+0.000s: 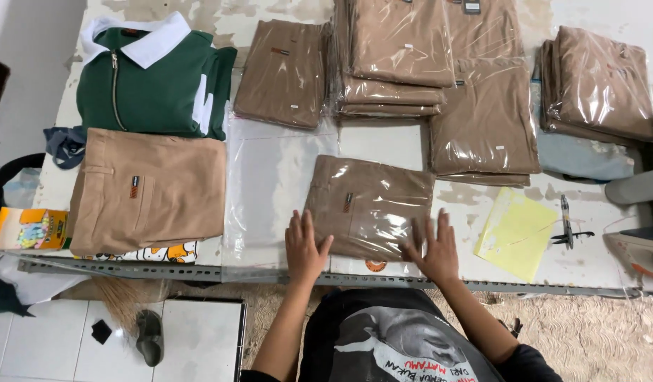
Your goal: The person folds a pair of brown trousers and places them into a clear plastic bag. They seal the bag and set it aside with other packaged trousers. The person then picks up another pair of trousers, folds it, and places it into a plastic bag.
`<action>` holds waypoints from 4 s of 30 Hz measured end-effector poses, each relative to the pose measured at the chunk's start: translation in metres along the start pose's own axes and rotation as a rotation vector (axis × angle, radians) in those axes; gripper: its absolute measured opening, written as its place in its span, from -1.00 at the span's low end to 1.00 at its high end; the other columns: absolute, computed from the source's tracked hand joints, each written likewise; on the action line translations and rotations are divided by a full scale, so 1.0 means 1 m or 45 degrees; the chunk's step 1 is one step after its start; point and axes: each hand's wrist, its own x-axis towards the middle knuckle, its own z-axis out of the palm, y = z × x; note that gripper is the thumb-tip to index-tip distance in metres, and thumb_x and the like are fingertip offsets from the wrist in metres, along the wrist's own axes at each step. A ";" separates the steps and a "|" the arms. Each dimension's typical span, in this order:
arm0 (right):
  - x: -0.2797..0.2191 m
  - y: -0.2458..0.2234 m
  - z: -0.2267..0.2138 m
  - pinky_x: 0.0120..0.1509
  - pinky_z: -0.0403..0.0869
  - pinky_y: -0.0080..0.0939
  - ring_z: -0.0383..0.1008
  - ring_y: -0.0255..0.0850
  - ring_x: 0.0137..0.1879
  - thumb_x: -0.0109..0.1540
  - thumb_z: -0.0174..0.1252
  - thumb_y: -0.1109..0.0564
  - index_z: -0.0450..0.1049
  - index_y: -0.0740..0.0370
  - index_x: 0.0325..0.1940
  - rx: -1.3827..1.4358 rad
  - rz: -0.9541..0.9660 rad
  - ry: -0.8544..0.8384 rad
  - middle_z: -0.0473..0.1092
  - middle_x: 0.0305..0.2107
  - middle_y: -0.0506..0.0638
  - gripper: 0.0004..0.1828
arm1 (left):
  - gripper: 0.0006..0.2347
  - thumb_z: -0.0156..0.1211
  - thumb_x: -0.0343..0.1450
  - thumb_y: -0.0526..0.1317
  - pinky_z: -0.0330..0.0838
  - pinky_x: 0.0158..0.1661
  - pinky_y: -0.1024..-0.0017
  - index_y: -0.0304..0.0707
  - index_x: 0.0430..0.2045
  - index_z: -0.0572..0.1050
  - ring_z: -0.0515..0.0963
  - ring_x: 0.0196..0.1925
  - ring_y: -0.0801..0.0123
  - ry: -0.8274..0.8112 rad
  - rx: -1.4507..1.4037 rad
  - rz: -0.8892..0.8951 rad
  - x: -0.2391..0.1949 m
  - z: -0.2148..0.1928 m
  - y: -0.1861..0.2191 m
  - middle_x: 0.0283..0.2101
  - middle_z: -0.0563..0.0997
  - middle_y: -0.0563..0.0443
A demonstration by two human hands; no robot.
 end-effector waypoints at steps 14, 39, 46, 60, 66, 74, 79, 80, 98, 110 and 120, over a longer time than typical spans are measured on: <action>-0.046 -0.002 0.086 0.58 -0.09 0.37 -0.32 0.11 0.66 0.28 -0.14 -0.54 -0.14 -0.13 0.65 -0.206 -0.044 -0.134 -0.27 0.58 0.20 -0.04 | -0.40 -0.16 0.55 0.17 -0.13 0.38 -0.16 -0.15 0.45 0.12 -0.05 0.56 -0.08 -0.350 0.217 0.322 0.022 0.030 -0.052 0.55 -0.03 -0.24; 0.085 0.304 0.022 0.02 0.60 -0.05 0.61 -0.01 -0.09 0.27 0.30 0.12 0.64 0.11 -0.01 0.206 0.569 0.191 0.55 -0.25 0.05 -0.79 | -0.74 0.13 0.48 -0.19 0.26 0.28 0.02 -0.36 -0.04 0.55 0.50 0.20 -0.03 -0.413 -0.172 1.215 -0.002 0.141 0.175 0.08 0.53 -0.32; 0.076 0.311 0.036 -0.04 0.61 -0.05 0.59 -0.02 -0.12 0.18 0.43 0.14 0.61 0.19 -0.05 0.387 0.453 0.254 0.50 -0.28 0.06 -0.72 | -0.53 0.19 0.44 -0.20 0.02 0.42 0.08 -0.29 0.28 0.33 0.26 0.45 0.04 -0.854 -0.075 0.975 0.025 0.201 0.270 0.37 0.32 -0.28; 0.078 0.311 0.037 -0.13 0.64 -0.12 0.60 0.02 -0.17 0.16 0.43 0.23 0.64 0.24 -0.15 0.485 0.409 0.315 0.48 -0.34 0.09 -0.80 | -0.01 0.27 0.23 0.28 -0.39 0.53 0.17 -0.26 0.50 -0.03 -0.14 0.62 0.16 -0.958 -0.039 1.127 0.019 0.305 0.255 0.59 -0.05 -0.09; 0.078 0.313 0.041 -0.14 0.63 -0.17 0.60 -0.01 -0.18 0.17 0.43 0.22 0.64 0.22 -0.17 0.464 0.402 0.321 0.48 -0.34 0.04 -0.83 | 0.22 -0.02 -0.04 0.57 -0.47 0.52 0.12 -0.11 0.52 -0.15 -0.30 0.64 0.20 -0.877 -0.125 1.134 0.004 0.373 0.231 0.62 -0.22 0.05; 0.079 0.309 0.040 -0.16 0.63 -0.13 0.60 0.01 -0.18 0.19 0.41 0.22 0.63 0.23 -0.17 0.419 0.386 0.323 0.47 -0.35 0.05 -0.85 | 0.19 0.11 0.03 0.52 -0.48 0.50 0.09 -0.12 0.52 -0.17 -0.29 0.63 0.17 -0.864 -0.100 1.172 0.007 0.369 0.231 0.61 -0.22 0.03; 0.077 0.315 0.053 -0.18 0.63 -0.12 0.59 0.01 -0.20 0.18 0.42 0.20 0.62 0.22 -0.22 0.375 0.355 0.327 0.45 -0.36 0.03 -0.87 | 0.20 0.03 0.01 0.57 -0.44 0.50 0.09 -0.09 0.52 -0.19 -0.31 0.63 0.18 -0.902 -0.045 1.188 0.009 0.374 0.230 0.61 -0.26 0.07; 0.075 0.313 0.052 -0.18 0.62 -0.15 0.59 -0.01 -0.20 0.17 0.43 0.20 0.61 0.22 -0.22 0.418 0.403 0.374 0.45 -0.36 0.02 -0.85 | 0.22 0.05 0.00 0.57 -0.44 0.50 0.10 -0.09 0.53 -0.20 -0.31 0.63 0.17 -0.908 -0.016 1.190 0.009 0.375 0.230 0.61 -0.26 0.07; 0.077 0.315 0.047 -0.11 0.58 -0.17 0.57 -0.08 -0.16 0.16 0.45 0.15 0.60 0.15 -0.20 0.529 0.510 0.359 0.45 -0.35 -0.03 -0.82 | 0.16 0.43 0.04 0.31 -0.34 0.49 0.06 -0.08 0.52 -0.12 -0.27 0.62 0.14 -1.054 0.178 1.104 0.018 0.329 0.254 0.61 -0.22 0.06; 0.076 0.316 0.043 -0.18 0.61 -0.16 0.59 -0.06 -0.20 0.23 0.38 0.12 0.63 0.14 -0.21 0.406 0.348 0.432 0.50 -0.37 0.01 -0.90 | 0.10 0.41 0.10 0.28 -0.32 0.50 0.08 -0.09 0.51 -0.08 -0.25 0.62 0.15 -1.119 0.179 1.068 0.022 0.306 0.262 0.61 -0.20 0.06; 0.080 0.321 0.062 -0.11 0.59 -0.17 0.59 -0.10 -0.16 0.35 0.14 0.02 0.56 0.13 -0.12 -0.051 0.254 0.333 0.47 -0.29 -0.03 -0.82 | 0.03 0.46 0.15 0.19 -0.31 0.51 0.10 -0.07 0.50 -0.04 -0.24 0.62 0.19 -1.153 0.238 1.022 0.025 0.288 0.273 0.60 -0.17 0.08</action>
